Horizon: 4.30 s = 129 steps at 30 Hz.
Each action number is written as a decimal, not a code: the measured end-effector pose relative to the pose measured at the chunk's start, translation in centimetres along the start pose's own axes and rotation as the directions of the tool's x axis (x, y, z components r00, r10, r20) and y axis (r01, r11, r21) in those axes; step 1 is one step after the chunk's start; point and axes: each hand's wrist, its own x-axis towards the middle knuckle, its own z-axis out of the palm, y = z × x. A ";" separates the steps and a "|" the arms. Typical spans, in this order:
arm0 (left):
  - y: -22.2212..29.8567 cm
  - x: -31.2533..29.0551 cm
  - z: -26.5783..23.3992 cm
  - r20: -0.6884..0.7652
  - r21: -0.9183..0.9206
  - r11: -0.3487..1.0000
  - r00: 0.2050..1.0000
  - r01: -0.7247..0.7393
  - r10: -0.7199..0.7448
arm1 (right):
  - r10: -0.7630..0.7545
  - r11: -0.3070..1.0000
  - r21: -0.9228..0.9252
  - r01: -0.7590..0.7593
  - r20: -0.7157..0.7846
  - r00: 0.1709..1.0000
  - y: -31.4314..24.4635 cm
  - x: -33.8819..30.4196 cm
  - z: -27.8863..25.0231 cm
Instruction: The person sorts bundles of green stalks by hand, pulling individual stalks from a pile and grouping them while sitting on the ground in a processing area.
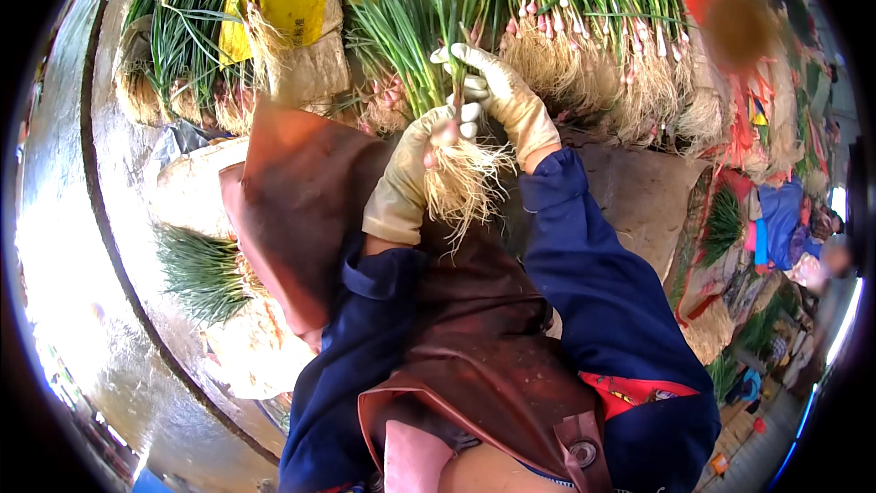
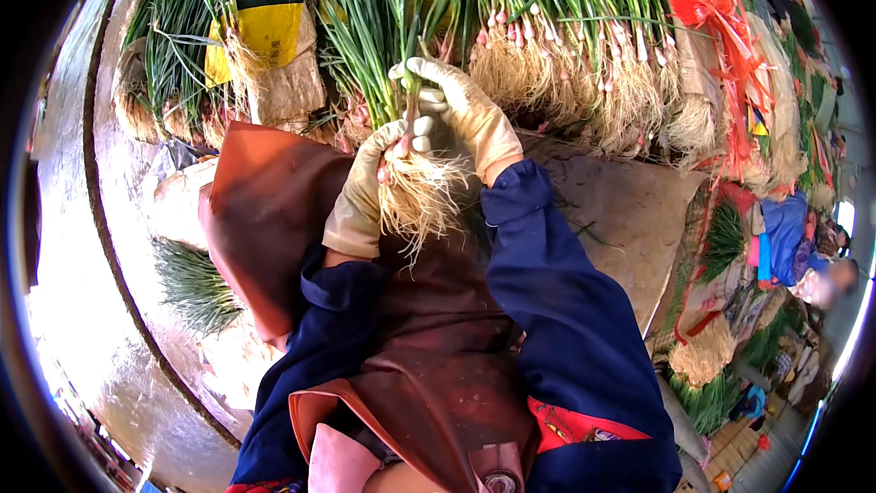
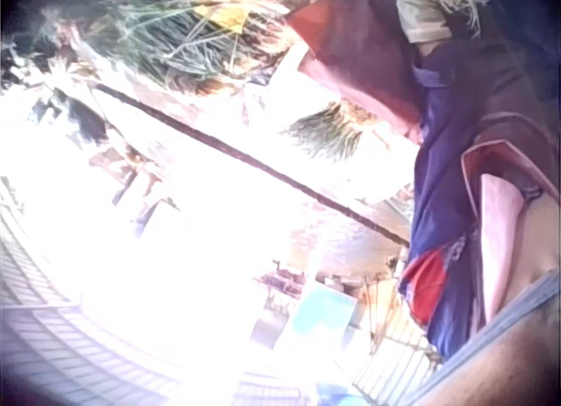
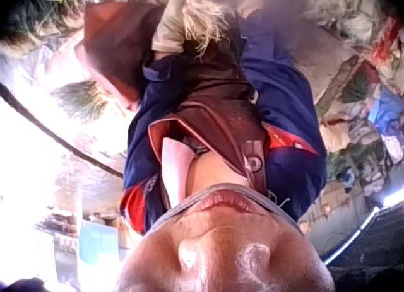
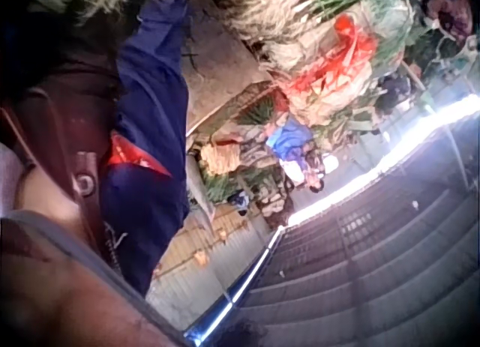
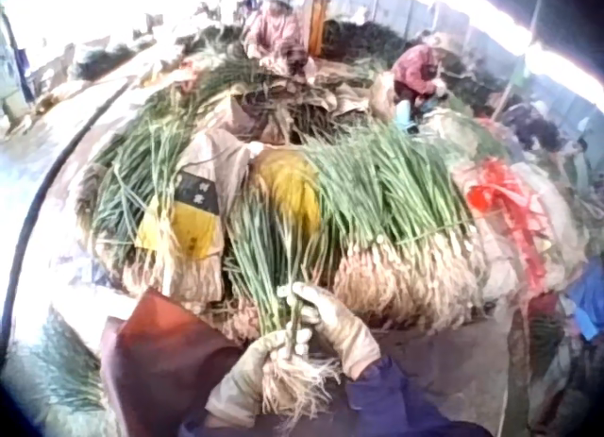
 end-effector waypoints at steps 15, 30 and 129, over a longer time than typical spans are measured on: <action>-0.1 1.4 -0.6 -0.043 0.264 0.954 0.986 -0.143 0.160 | -0.237 0.902 -0.426 0.062 -0.371 0.898 0.1 -1.3 0.1; 0.2 0.5 0.8 -0.172 0.605 0.794 0.962 -0.067 0.212 | 0.004 -0.155 -0.941 0.301 0.304 0.953 -4.7 -0.2 0.3; 2.2 0.8 -0.3 -0.066 0.445 0.891 0.989 -0.087 0.130 | 0.141 0.966 -0.176 -0.191 -0.265 0.954 -0.4 2.4 -0.5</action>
